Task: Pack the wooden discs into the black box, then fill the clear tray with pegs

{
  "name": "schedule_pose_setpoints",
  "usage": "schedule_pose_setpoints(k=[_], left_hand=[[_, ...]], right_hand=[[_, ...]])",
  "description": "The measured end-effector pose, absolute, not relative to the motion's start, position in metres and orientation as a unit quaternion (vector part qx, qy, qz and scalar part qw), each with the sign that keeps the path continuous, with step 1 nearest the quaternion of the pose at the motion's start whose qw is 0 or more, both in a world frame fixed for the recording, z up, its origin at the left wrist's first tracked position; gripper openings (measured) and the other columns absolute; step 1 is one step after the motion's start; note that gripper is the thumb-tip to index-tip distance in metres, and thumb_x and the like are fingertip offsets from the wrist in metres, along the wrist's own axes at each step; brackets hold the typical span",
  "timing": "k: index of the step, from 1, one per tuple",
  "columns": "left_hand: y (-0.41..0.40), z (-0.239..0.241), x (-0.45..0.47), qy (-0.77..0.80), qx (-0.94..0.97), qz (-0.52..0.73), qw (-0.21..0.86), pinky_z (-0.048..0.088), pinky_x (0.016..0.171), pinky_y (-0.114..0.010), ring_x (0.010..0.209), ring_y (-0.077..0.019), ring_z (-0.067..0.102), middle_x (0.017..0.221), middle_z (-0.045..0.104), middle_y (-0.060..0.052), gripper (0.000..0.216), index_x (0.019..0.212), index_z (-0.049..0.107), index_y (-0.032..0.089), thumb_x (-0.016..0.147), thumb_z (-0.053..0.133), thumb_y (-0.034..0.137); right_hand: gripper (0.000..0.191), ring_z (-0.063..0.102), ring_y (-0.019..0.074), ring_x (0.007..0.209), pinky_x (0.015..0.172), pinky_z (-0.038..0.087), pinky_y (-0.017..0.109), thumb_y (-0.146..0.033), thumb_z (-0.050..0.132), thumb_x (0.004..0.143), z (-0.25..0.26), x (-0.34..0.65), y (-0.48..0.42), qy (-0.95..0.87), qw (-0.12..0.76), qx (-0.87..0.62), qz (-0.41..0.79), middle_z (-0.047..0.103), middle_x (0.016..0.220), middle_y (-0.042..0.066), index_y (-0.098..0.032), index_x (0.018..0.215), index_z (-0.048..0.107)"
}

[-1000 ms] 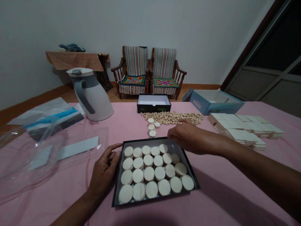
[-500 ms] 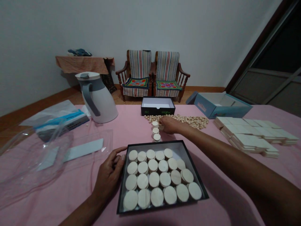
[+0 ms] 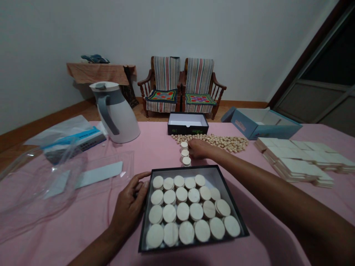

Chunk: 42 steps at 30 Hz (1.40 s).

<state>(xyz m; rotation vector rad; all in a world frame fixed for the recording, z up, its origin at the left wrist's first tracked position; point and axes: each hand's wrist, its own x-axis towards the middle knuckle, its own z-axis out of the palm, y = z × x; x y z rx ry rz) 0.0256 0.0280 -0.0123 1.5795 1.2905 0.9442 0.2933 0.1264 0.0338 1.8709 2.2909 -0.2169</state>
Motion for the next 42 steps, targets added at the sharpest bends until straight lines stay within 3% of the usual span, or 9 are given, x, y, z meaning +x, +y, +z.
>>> schedule_pose_setpoints(k=[8,14,20,24,28,32,42], left_hand=[[0.027,-0.008,0.028,0.524,0.628,0.379,0.432,0.045,0.048,-0.021,0.059,-0.0154,0.061,0.072,0.066,-0.001,0.05,0.123,0.051,0.018,0.086,0.049,0.051],[0.028,-0.01,0.026,0.521,0.633,0.376,0.432,0.045,0.048,-0.021,0.059,-0.0153,0.061,0.067,0.063,0.001,0.049,0.122,0.051,0.018,0.086,0.048,0.051],[0.027,-0.01,0.027,0.52,0.634,0.375,0.433,0.047,0.049,-0.022,0.06,-0.0164,0.062,0.07,0.065,-0.001,0.051,0.124,0.05,0.017,0.086,0.048,0.052],[0.027,-0.008,0.028,0.523,0.634,0.373,0.431,0.048,0.051,-0.023,0.064,-0.0181,0.063,0.073,0.067,-0.003,0.05,0.12,0.052,0.017,0.085,0.048,0.053],[0.027,-0.009,0.028,0.52,0.634,0.381,0.427,0.047,0.05,-0.022,0.063,-0.0172,0.063,0.071,0.067,-0.001,0.049,0.119,0.053,0.018,0.084,0.049,0.053],[0.028,-0.011,0.027,0.521,0.638,0.379,0.421,0.046,0.05,-0.021,0.062,-0.0167,0.062,0.068,0.064,0.0,0.049,0.118,0.052,0.018,0.085,0.049,0.054],[0.028,-0.008,0.029,0.523,0.637,0.378,0.422,0.048,0.052,-0.022,0.064,-0.017,0.063,0.073,0.066,-0.001,0.051,0.119,0.052,0.018,0.084,0.049,0.054]], right_hand=[[0.03,0.064,0.0252,0.095,0.068,0.044,0.026,-0.025,0.056,0.079,0.035,0.291,0.122,0.769,0.096,0.626,-0.087,0.069,0.106,0.015,-0.015,0.105,0.067],[0.027,0.063,0.0243,0.096,0.073,0.043,0.026,-0.024,0.053,0.081,0.029,0.295,0.123,0.771,0.091,0.626,-0.079,0.069,0.104,0.017,-0.011,0.099,0.067],[0.029,0.061,0.0245,0.095,0.072,0.04,0.026,-0.018,0.055,0.074,0.066,0.309,0.092,0.788,0.07,0.61,-0.055,0.068,0.103,0.015,-0.011,0.101,0.065],[0.02,0.06,0.0205,0.084,0.066,0.037,0.026,-0.017,0.055,0.073,0.095,0.316,0.053,0.81,0.048,0.583,-0.047,0.066,0.096,0.011,-0.015,0.091,0.063],[0.02,0.059,0.0186,0.08,0.064,0.035,0.026,-0.016,0.057,0.071,0.099,0.317,0.022,0.821,0.081,0.563,-0.051,0.064,0.095,0.009,-0.016,0.092,0.061],[0.021,0.057,0.0213,0.087,0.073,0.032,0.031,-0.017,0.06,0.071,0.093,0.315,0.008,0.828,0.082,0.554,-0.024,0.064,0.097,0.01,-0.016,0.092,0.061],[0.017,0.056,0.0241,0.09,0.076,0.028,0.036,-0.01,0.048,0.085,0.075,0.298,-0.005,0.835,0.143,0.53,0.045,0.064,0.093,0.012,-0.012,0.09,0.063]])
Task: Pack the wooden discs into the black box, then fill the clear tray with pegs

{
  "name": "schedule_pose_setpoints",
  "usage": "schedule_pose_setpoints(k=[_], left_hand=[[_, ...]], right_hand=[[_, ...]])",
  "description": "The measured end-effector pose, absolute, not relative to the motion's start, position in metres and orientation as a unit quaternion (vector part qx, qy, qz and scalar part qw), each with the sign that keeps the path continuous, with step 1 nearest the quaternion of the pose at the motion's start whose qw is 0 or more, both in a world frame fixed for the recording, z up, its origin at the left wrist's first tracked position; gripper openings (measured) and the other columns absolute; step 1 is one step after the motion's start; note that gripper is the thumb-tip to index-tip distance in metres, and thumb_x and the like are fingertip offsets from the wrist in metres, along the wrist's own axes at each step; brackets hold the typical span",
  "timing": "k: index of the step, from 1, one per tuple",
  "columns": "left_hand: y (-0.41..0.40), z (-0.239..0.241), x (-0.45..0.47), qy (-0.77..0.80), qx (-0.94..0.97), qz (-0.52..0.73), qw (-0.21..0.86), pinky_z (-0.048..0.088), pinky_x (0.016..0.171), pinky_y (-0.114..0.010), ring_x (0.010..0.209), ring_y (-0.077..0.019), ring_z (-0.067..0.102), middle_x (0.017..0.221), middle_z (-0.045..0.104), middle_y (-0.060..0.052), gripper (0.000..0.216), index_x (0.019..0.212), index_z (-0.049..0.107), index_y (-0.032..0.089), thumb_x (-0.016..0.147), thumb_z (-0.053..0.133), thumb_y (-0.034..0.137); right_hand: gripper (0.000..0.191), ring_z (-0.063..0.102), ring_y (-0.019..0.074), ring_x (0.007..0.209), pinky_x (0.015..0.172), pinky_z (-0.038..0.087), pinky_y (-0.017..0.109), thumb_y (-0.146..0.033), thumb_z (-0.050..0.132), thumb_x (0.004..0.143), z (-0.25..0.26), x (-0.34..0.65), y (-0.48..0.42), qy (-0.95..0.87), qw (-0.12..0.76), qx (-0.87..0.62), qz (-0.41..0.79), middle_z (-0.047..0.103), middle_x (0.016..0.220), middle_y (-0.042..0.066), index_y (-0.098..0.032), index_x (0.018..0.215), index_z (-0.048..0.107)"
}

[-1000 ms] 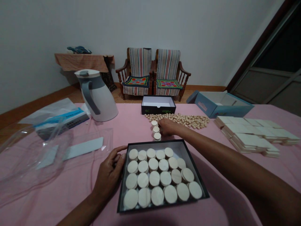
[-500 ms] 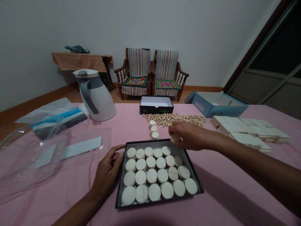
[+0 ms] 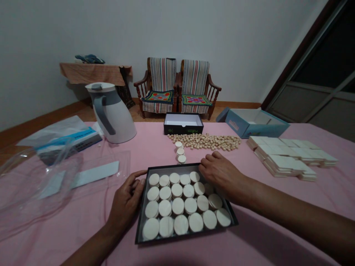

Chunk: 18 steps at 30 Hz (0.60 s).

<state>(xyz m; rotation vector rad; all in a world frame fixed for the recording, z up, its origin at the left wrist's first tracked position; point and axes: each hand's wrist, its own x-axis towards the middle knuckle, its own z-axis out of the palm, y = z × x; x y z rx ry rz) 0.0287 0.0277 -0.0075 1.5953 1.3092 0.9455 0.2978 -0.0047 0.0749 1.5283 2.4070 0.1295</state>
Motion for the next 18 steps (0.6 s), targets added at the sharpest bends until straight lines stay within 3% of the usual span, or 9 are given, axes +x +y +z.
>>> schedule_pose_setpoints(k=[10,18], left_hand=[[0.026,-0.008,0.028,0.521,0.637,0.38,0.422,0.047,0.05,-0.021,0.063,-0.0165,0.063,0.071,0.066,-0.001,0.05,0.119,0.053,0.017,0.085,0.049,0.053],[0.027,-0.009,0.027,0.519,0.637,0.377,0.427,0.047,0.049,-0.021,0.063,-0.0161,0.063,0.076,0.068,-0.002,0.049,0.121,0.052,0.018,0.086,0.049,0.052]], right_hand=[[0.016,0.06,0.0212,0.082,0.078,0.029,0.037,-0.01,0.049,0.085,0.061,0.294,-0.003,0.843,0.179,0.506,0.028,0.064,0.094,0.011,-0.011,0.094,0.062],[0.019,0.06,0.0214,0.082,0.08,0.028,0.037,-0.006,0.048,0.08,0.057,0.301,-0.002,0.849,0.121,0.514,-0.007,0.064,0.094,0.011,-0.011,0.093,0.061]])
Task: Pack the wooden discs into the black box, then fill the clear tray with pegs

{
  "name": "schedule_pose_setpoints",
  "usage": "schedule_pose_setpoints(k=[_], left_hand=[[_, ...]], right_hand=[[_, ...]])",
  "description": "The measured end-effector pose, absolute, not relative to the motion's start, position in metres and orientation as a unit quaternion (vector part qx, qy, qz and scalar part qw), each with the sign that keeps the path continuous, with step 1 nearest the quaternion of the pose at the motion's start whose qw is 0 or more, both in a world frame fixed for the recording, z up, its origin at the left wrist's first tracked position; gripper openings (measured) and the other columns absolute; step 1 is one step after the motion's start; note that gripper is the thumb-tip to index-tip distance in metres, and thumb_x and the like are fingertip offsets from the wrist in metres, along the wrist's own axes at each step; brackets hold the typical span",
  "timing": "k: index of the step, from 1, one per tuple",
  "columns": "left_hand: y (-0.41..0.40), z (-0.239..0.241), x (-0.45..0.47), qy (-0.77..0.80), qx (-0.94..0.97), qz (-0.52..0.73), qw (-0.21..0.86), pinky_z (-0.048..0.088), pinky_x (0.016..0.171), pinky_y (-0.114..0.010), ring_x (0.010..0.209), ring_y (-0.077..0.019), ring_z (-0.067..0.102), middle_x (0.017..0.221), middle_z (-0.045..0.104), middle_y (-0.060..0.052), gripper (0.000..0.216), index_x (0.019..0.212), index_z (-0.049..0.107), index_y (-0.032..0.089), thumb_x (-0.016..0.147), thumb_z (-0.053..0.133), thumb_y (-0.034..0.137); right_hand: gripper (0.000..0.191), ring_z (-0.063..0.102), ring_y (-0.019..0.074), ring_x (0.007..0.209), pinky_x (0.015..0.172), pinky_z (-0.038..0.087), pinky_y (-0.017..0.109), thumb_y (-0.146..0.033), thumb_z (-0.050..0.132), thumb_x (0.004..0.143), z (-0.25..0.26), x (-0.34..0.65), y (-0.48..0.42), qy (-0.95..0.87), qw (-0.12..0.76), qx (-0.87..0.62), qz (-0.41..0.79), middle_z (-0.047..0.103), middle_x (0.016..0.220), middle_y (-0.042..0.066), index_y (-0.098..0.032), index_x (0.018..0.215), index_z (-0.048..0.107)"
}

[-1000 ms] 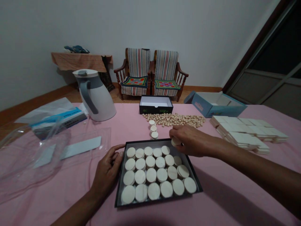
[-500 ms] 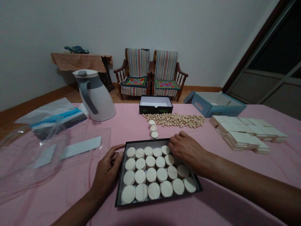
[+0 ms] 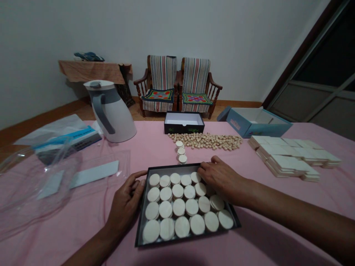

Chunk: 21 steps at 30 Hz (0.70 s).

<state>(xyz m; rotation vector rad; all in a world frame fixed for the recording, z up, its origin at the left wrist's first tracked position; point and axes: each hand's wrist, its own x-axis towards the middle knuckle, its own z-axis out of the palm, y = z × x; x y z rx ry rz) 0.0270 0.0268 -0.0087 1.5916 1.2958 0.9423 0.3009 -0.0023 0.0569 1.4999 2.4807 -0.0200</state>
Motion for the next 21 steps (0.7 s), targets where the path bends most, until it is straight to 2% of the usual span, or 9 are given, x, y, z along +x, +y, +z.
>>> schedule_pose_setpoints(k=[11,21], left_hand=[[0.0272,-0.01,0.0268,0.52,0.635,0.375,0.431,0.048,0.05,-0.022,0.063,-0.0165,0.064,0.074,0.068,-0.002,0.053,0.123,0.051,0.016,0.085,0.049,0.053],[0.0273,-0.0101,0.0263,0.521,0.628,0.374,0.441,0.05,0.051,-0.022,0.066,-0.0178,0.066,0.08,0.07,-0.004,0.054,0.123,0.05,0.017,0.084,0.05,0.055]], right_hand=[[0.021,0.062,0.0227,0.084,0.086,0.026,0.04,-0.003,0.048,0.074,0.0514,0.3066,0.0005,0.843,0.108,0.525,-0.051,0.068,0.091,0.012,-0.01,0.09,0.061],[0.027,0.062,0.0276,0.088,0.096,0.024,0.048,-0.006,0.051,0.076,0.0475,0.2984,-0.002,0.824,0.162,0.542,-0.025,0.069,0.089,0.015,-0.007,0.102,0.06]])
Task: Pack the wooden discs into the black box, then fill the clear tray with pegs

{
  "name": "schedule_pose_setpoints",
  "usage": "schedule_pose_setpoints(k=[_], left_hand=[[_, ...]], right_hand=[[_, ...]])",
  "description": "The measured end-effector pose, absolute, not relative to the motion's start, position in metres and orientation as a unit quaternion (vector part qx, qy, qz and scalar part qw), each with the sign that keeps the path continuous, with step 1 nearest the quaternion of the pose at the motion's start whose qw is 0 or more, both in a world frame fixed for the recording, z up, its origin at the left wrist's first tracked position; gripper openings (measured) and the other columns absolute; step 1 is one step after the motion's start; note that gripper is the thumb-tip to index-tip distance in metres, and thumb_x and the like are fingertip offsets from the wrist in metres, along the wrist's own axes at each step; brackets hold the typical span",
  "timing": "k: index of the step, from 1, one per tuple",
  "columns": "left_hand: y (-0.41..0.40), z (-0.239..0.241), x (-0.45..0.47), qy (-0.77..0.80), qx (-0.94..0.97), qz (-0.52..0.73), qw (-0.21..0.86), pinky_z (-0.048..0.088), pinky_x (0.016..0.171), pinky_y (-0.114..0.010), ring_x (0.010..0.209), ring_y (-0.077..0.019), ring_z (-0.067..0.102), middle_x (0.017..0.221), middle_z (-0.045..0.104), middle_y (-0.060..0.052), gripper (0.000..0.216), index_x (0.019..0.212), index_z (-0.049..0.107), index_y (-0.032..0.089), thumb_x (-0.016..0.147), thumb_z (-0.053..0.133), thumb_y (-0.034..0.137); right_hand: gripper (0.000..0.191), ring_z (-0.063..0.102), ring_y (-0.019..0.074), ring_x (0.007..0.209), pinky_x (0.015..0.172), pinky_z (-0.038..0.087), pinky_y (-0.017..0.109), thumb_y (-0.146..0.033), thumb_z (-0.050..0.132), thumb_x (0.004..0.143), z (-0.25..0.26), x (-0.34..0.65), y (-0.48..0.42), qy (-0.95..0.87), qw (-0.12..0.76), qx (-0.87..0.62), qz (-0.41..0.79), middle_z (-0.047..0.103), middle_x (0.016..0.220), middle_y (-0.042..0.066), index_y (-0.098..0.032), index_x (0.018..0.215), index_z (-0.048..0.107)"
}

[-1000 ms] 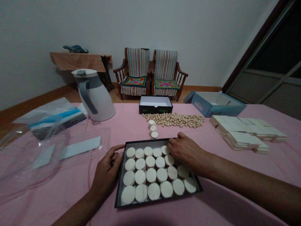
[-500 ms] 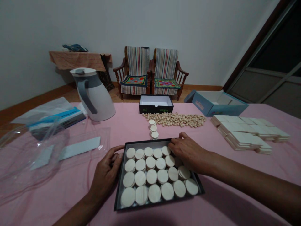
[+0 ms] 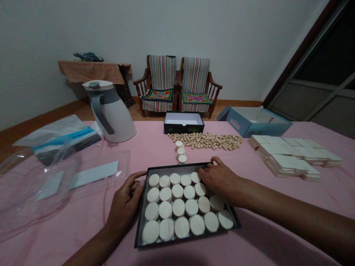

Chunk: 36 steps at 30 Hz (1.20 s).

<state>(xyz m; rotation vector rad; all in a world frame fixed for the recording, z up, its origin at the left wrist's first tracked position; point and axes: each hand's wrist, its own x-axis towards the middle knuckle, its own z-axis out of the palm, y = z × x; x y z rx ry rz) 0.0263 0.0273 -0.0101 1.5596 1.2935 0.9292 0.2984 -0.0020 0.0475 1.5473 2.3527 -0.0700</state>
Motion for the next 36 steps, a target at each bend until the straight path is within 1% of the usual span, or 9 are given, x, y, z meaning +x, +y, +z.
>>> schedule_pose_setpoints(k=[10,13,16,18,21,24,30,34,36], left_hand=[[0.027,-0.008,0.027,0.522,0.635,0.372,0.431,0.05,0.05,-0.022,0.064,-0.0169,0.065,0.08,0.07,-0.004,0.055,0.123,0.051,0.016,0.084,0.049,0.056],[0.028,-0.009,0.027,0.521,0.634,0.374,0.431,0.05,0.051,-0.023,0.065,-0.0175,0.066,0.08,0.071,-0.004,0.055,0.124,0.05,0.016,0.084,0.049,0.055],[0.027,-0.009,0.027,0.52,0.628,0.374,0.442,0.05,0.051,-0.023,0.066,-0.0183,0.067,0.081,0.071,-0.004,0.055,0.124,0.05,0.017,0.084,0.05,0.054],[0.027,-0.008,0.027,0.52,0.625,0.372,0.448,0.05,0.051,-0.023,0.067,-0.0188,0.067,0.082,0.072,-0.004,0.055,0.124,0.049,0.017,0.084,0.051,0.054],[0.028,-0.008,0.028,0.524,0.626,0.37,0.444,0.051,0.051,-0.023,0.066,-0.0186,0.067,0.082,0.072,-0.004,0.055,0.123,0.05,0.017,0.083,0.051,0.055],[0.029,-0.007,0.028,0.523,0.626,0.372,0.444,0.051,0.052,-0.024,0.066,-0.0189,0.067,0.083,0.072,-0.005,0.056,0.121,0.051,0.017,0.082,0.051,0.057],[0.027,-0.008,0.029,0.518,0.622,0.369,0.457,0.051,0.053,-0.024,0.067,-0.0187,0.067,0.083,0.072,-0.005,0.055,0.123,0.049,0.017,0.084,0.049,0.055],[0.028,-0.009,0.028,0.522,0.624,0.365,0.453,0.049,0.052,-0.024,0.064,-0.0177,0.065,0.082,0.072,-0.004,0.054,0.124,0.049,0.017,0.085,0.049,0.054],[0.029,-0.01,0.027,0.522,0.622,0.365,0.455,0.049,0.053,-0.024,0.065,-0.0179,0.065,0.081,0.071,-0.004,0.054,0.124,0.049,0.017,0.085,0.049,0.054]], right_hand=[[0.033,0.061,0.0282,0.093,0.098,0.025,0.049,-0.006,0.05,0.072,0.041,0.305,-0.003,0.822,0.098,0.556,-0.074,0.068,0.094,0.016,-0.007,0.105,0.056],[0.033,0.062,0.0256,0.092,0.099,0.025,0.048,-0.004,0.051,0.071,0.047,0.309,-0.005,0.825,0.086,0.552,-0.086,0.068,0.092,0.014,-0.009,0.103,0.057],[0.03,0.062,0.0199,0.085,0.099,0.025,0.043,0.0,0.047,0.073,0.066,0.317,-0.005,0.83,0.041,0.55,-0.083,0.068,0.085,0.007,-0.014,0.096,0.06],[0.027,0.062,0.0177,0.082,0.094,0.032,0.037,-0.001,0.045,0.078,0.083,0.322,-0.002,0.82,0.005,0.568,-0.078,0.069,0.083,0.006,-0.016,0.092,0.062],[0.028,0.063,0.0191,0.091,0.08,0.04,0.028,-0.004,0.044,0.083,0.102,0.325,0.012,0.781,-0.034,0.62,-0.068,0.071,0.098,0.009,-0.016,0.097,0.065],[0.028,0.063,0.019,0.094,0.076,0.041,0.025,-0.006,0.047,0.082,0.102,0.327,0.033,0.773,-0.026,0.63,-0.066,0.07,0.104,0.009,-0.015,0.102,0.065],[0.025,0.062,0.0181,0.086,0.07,0.039,0.025,-0.009,0.047,0.082,0.08,0.324,0.069,0.787,0.001,0.614,-0.056,0.069,0.097,0.011,-0.015,0.098,0.065],[0.028,0.061,0.0193,0.094,0.075,0.039,0.026,-0.01,0.049,0.082,0.073,0.313,0.083,0.801,-0.018,0.595,-0.059,0.067,0.106,0.012,-0.014,0.107,0.062],[0.036,0.058,0.0212,0.101,0.079,0.039,0.027,-0.009,0.054,0.078,0.07,0.306,0.091,0.817,-0.022,0.574,-0.052,0.064,0.112,0.013,-0.013,0.114,0.058]])
